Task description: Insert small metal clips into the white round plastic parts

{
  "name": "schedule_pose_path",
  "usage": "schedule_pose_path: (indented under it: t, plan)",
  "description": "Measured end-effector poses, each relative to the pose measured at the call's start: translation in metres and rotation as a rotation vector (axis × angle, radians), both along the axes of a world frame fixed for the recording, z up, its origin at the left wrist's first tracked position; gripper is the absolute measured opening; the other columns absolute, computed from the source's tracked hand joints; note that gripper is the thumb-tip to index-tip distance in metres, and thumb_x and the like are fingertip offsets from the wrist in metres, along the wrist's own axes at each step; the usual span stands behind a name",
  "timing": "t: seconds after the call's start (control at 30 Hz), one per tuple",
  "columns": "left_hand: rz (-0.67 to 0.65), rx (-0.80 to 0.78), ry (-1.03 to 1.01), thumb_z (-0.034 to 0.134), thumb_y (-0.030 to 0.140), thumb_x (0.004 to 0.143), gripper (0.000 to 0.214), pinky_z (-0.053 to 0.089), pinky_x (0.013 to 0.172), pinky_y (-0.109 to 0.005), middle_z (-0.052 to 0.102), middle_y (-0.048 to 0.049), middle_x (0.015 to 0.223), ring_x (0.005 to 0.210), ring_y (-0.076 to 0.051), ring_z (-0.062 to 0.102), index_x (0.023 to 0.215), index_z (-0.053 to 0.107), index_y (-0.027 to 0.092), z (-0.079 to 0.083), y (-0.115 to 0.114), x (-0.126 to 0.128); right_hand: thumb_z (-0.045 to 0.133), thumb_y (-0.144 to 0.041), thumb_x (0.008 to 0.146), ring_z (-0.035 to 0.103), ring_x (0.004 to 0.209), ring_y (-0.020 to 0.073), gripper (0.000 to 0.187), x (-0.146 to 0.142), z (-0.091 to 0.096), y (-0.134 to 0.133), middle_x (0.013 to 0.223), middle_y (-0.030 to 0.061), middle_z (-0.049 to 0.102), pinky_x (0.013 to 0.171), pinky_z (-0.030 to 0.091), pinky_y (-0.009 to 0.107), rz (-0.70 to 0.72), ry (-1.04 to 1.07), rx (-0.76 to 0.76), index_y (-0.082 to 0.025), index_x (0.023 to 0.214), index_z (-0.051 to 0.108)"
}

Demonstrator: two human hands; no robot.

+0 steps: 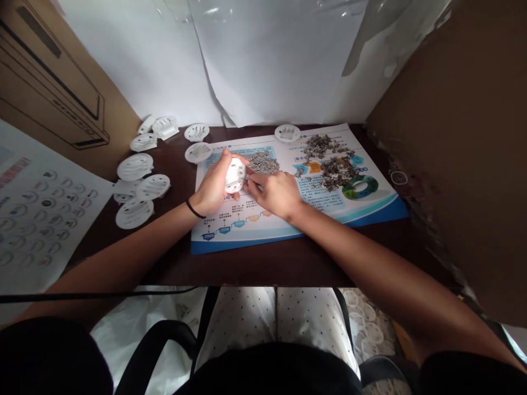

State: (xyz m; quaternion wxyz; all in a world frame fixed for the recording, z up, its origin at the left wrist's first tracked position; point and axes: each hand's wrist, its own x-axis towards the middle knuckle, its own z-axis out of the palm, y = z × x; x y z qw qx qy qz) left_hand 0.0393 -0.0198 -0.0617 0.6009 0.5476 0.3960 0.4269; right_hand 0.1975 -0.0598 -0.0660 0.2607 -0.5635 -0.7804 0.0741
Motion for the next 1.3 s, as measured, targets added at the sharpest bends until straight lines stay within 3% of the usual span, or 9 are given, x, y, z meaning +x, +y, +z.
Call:
schedule_pose_path:
  t: [0.1, 0.27, 0.57, 0.8, 0.93, 1.1, 1.3]
  plan:
    - [0.017, 0.000, -0.038, 0.046, 0.074, 0.085, 0.059, 0.042, 0.036, -0.021, 0.068, -0.0056, 0.077, 0.051, -0.013, 0.063, 0.090, 0.066, 0.019, -0.002, -0.001, 0.001, 0.044, -0.038, 0.092, 0.042, 0.052, 0.0147, 0.034, 0.000, 0.001, 0.000, 0.059, 0.0031, 0.058, 0.060, 0.033, 0.033, -0.003, 0.000, -0.012, -0.023, 0.074, 0.068]
    - [0.038, -0.010, -0.020, 0.037, 0.074, 0.088, 0.064, 0.051, 0.047, -0.025, 0.068, -0.0063, 0.078, 0.054, -0.014, 0.063, 0.093, 0.065, 0.017, 0.001, -0.003, 0.003, 0.044, -0.038, 0.093, 0.045, 0.053, 0.0145, 0.035, 0.000, -0.001, -0.001, 0.062, 0.0041, 0.062, 0.060, 0.034, 0.032, -0.005, -0.010, -0.004, -0.021, 0.077, 0.071]
    - [0.113, -0.070, 0.143, 0.031, 0.073, 0.091, 0.063, 0.045, 0.044, -0.016, 0.063, -0.0039, 0.079, 0.050, -0.008, 0.059, 0.097, 0.062, 0.018, 0.017, -0.014, 0.010, 0.043, -0.035, 0.093, 0.050, 0.053, 0.0153, 0.035, 0.000, -0.005, 0.001, 0.061, 0.0037, 0.064, 0.058, 0.033, 0.031, 0.007, -0.078, 0.054, -0.021, 0.079, 0.072]
    - [0.159, -0.111, 0.120, 0.033, 0.070, 0.092, 0.059, 0.051, 0.047, -0.023, 0.061, -0.0036, 0.079, 0.051, -0.010, 0.060, 0.095, 0.059, 0.018, 0.020, -0.016, 0.015, 0.040, -0.033, 0.094, 0.054, 0.055, 0.0167, 0.036, -0.001, -0.005, 0.001, 0.065, 0.0058, 0.067, 0.058, 0.034, 0.032, 0.006, -0.095, 0.060, -0.020, 0.083, 0.073]
    - [0.195, -0.122, 0.109, 0.035, 0.062, 0.095, 0.052, 0.048, 0.047, -0.022, 0.061, -0.0027, 0.075, 0.050, -0.009, 0.057, 0.092, 0.059, 0.017, 0.021, -0.017, 0.017, 0.042, -0.031, 0.093, 0.055, 0.056, 0.0178, 0.035, -0.005, -0.003, 0.000, 0.064, 0.0061, 0.067, 0.059, 0.033, 0.033, -0.007, -0.115, 0.045, -0.020, 0.084, 0.074]
    - [0.250, -0.082, 0.079, 0.037, 0.044, 0.098, 0.036, 0.044, 0.046, -0.020, 0.061, -0.0017, 0.073, 0.053, -0.009, 0.056, 0.088, 0.059, 0.018, 0.012, -0.013, 0.017, 0.045, -0.027, 0.091, 0.057, 0.058, 0.0193, 0.032, -0.013, 0.004, -0.001, 0.066, 0.0080, 0.068, 0.061, 0.035, 0.034, -0.053, -0.136, -0.041, -0.019, 0.076, 0.073]
    - [0.248, 0.060, 0.092, 0.039, 0.038, 0.094, 0.031, 0.047, 0.055, -0.020, 0.064, -0.0026, 0.078, 0.066, -0.011, 0.059, 0.087, 0.061, 0.018, -0.001, -0.011, 0.013, 0.047, -0.021, 0.088, 0.058, 0.060, 0.0184, 0.030, -0.016, 0.010, 0.001, 0.067, 0.0088, 0.068, 0.065, 0.040, 0.033, -0.017, -0.067, -0.101, -0.017, 0.070, 0.070]
